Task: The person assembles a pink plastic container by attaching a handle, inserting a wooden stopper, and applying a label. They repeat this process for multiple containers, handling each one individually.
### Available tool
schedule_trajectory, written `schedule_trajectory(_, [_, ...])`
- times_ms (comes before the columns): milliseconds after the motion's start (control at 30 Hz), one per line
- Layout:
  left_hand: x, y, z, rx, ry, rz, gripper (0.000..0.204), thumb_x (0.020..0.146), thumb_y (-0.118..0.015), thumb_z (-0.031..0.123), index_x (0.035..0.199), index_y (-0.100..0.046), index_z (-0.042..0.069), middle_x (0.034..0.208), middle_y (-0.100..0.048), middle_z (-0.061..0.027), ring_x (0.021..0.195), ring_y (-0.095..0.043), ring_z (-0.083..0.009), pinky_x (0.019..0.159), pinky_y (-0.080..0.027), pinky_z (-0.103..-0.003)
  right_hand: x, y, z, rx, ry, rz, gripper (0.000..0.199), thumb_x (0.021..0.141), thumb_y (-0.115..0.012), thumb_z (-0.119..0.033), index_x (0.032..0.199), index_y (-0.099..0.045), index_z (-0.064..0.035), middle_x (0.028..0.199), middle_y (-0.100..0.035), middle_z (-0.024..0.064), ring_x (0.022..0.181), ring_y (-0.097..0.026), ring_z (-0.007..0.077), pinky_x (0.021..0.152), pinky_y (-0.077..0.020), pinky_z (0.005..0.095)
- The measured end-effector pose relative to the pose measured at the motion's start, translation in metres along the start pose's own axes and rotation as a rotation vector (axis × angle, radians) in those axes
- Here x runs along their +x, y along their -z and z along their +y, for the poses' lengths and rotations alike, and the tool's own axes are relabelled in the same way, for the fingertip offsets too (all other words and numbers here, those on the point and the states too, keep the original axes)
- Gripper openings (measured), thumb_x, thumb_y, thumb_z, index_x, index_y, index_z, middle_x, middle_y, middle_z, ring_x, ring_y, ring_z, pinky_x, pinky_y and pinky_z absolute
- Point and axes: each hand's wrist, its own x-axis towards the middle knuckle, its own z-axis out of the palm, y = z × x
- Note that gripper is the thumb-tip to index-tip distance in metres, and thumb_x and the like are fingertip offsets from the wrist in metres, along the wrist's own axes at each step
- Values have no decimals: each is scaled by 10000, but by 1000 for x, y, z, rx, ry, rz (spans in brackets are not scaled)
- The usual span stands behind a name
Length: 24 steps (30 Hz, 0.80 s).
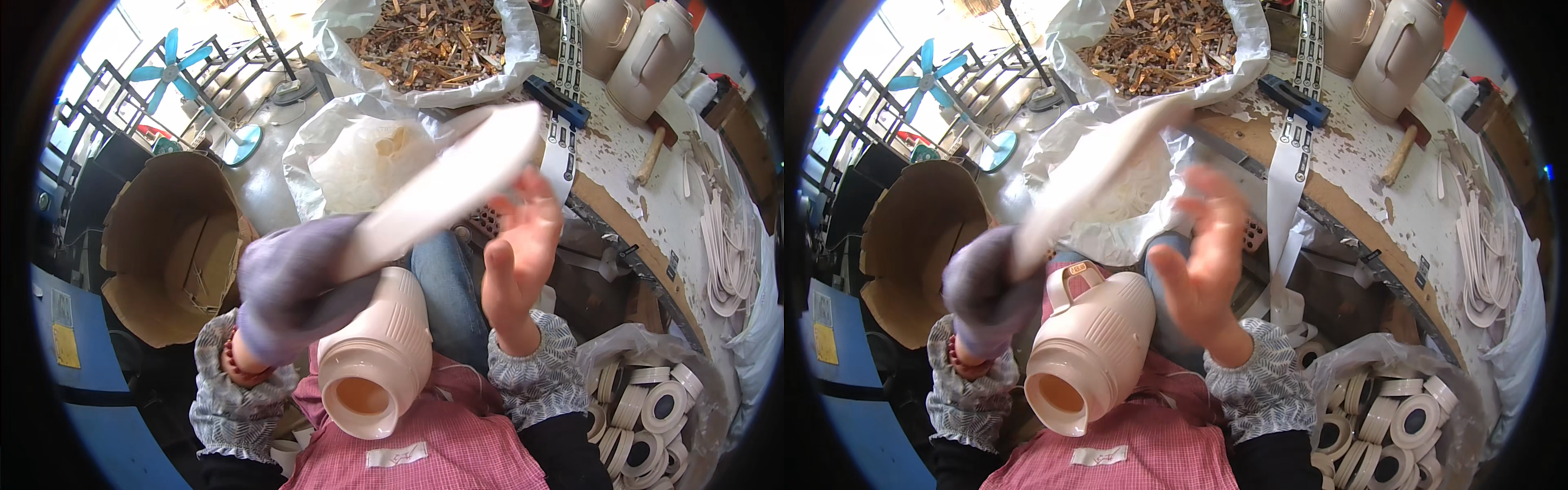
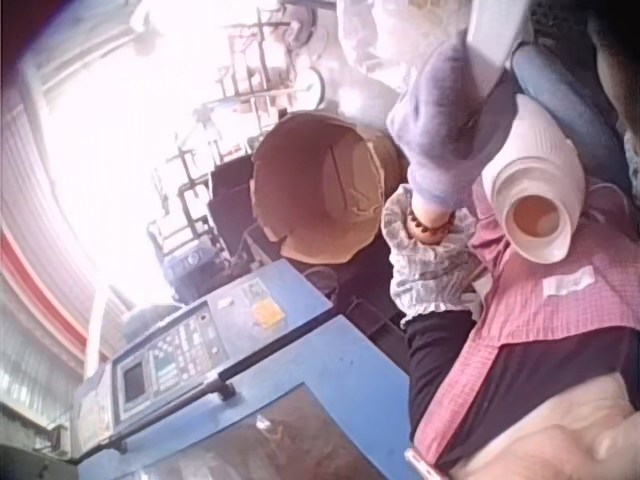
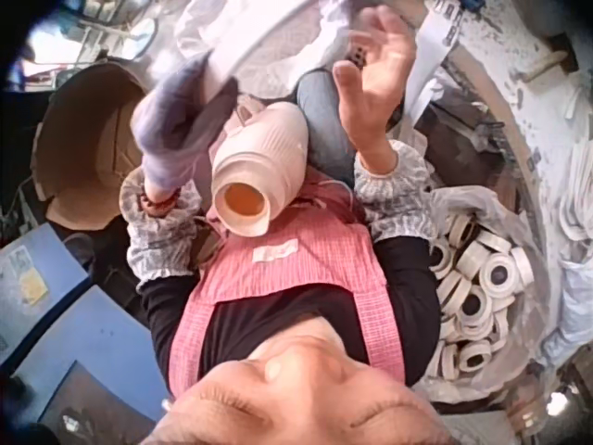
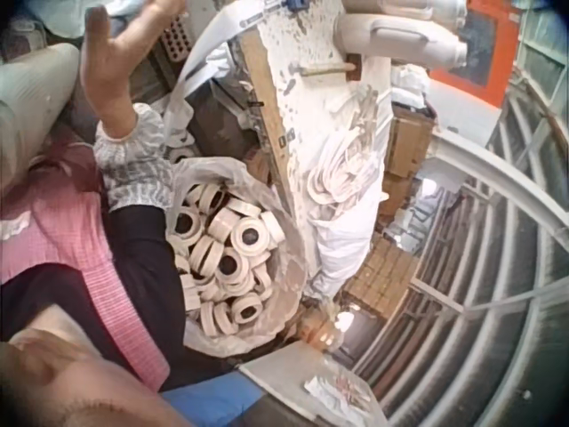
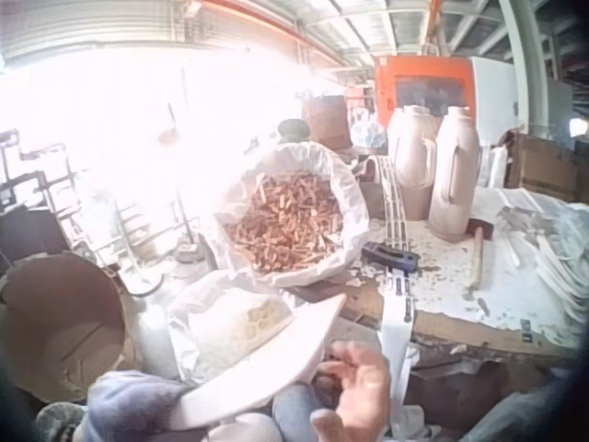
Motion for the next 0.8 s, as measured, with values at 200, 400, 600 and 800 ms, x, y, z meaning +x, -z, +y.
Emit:
schedule_trajectory(200, [-34, 8, 11, -776, 944, 81, 249, 875, -598, 0, 1121, -616, -29, 793, -609, -6, 621, -509, -23, 558, -413, -189, -31, -7, -16, 232, -488, -148, 453, 1001, -522, -298, 1229, -428, 82, 590, -483, 9, 450, -381, 57, 437, -310, 211])
schedule_trajectory(400, [-72, 11, 5, -752, 1181, 113, 168, 830, -724, 44, 963, -634, -6, 667, -586, 17, 541, -499, -27, 502, -386, -192, -43, -26, -14, 302, -644, -264, 308, 1027, -467, -199, 1218, -491, 42, 599, -447, -21, 438, -334, 29, 414, -246, 196])
schedule_trajectory(600, [-157, -2, -9, -1049, 1292, 375, 121, 868, -656, 91, 929, -605, 0, 868, -618, -43, 731, -571, -78, 630, -468, -219, -55, -55, -16, 363, -1116, -450, 360, 993, -524, -176, 1295, -480, 16, 713, -523, -4, 638, -488, 58, 612, -387, 191])
schedule_trajectory(800, [-145, -20, 13, -1109, 1389, 356, 156, 880, -625, 192, 971, -593, 69, 854, -540, 26, 745, -495, -58, 650, -408, -219, -63, -24, -7, 313, -1089, -496, 341, 997, -454, -165, 1281, -484, 21, 903, -633, 95, 881, -593, 142, 878, -451, 285])
